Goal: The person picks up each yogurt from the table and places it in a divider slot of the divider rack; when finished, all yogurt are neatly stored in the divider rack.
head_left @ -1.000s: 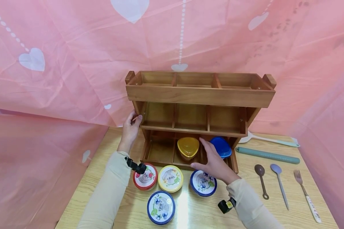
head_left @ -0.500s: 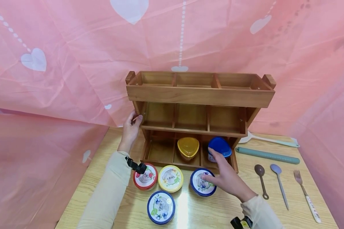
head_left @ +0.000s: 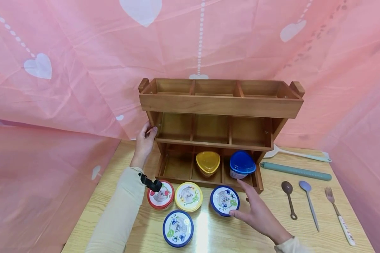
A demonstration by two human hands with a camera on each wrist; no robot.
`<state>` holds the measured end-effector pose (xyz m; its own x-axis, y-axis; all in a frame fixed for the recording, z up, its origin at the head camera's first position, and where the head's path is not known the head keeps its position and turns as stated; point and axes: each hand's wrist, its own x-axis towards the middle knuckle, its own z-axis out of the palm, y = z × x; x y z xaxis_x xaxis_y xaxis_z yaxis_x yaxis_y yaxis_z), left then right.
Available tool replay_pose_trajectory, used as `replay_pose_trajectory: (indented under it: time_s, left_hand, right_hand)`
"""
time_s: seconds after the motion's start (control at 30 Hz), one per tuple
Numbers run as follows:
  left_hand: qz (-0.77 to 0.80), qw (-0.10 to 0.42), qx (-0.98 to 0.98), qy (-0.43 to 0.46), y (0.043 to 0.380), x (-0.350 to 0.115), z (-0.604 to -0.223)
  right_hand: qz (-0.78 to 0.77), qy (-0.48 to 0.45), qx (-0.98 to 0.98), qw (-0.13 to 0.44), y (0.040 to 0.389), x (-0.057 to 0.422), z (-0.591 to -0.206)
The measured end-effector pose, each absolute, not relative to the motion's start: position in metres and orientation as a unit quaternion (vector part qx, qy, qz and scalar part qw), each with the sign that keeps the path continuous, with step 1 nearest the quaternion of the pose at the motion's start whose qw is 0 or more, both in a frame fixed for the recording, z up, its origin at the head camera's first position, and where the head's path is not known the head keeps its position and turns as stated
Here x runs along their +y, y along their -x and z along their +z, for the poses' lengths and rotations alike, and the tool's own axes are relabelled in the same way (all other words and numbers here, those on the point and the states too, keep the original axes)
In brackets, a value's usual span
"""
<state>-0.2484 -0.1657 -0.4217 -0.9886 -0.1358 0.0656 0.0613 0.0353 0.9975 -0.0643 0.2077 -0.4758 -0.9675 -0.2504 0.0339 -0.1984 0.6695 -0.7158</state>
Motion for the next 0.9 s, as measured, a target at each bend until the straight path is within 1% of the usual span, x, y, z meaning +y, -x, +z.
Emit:
replay_pose_trajectory:
  time_s: [0.33,0.53,0.8,0.9]
  left_hand:
    - [-0.692,0.066,-0.718,-0.029,0.246,-0.165,-0.42]
    - [-0.693,0.073,-0.716,-0.027,0.248,-0.165,-0.421]
    - [-0.696,0.086,-0.712,-0.023,0.249,-0.165,-0.421]
    - [-0.692,0.081,-0.717,-0.025,0.249,-0.165,-0.421]
  right_hand:
    - [-0.423,0.064,0.901,0.07,0.054,0.205,-0.499]
    - [-0.445,0.031,0.889,0.105,0.051,0.204,-0.507]
    - [-0.492,0.005,0.862,0.12,0.051,0.197,-0.523]
    - [-0.5,-0.002,0.857,0.123,0.051,0.194,-0.526]
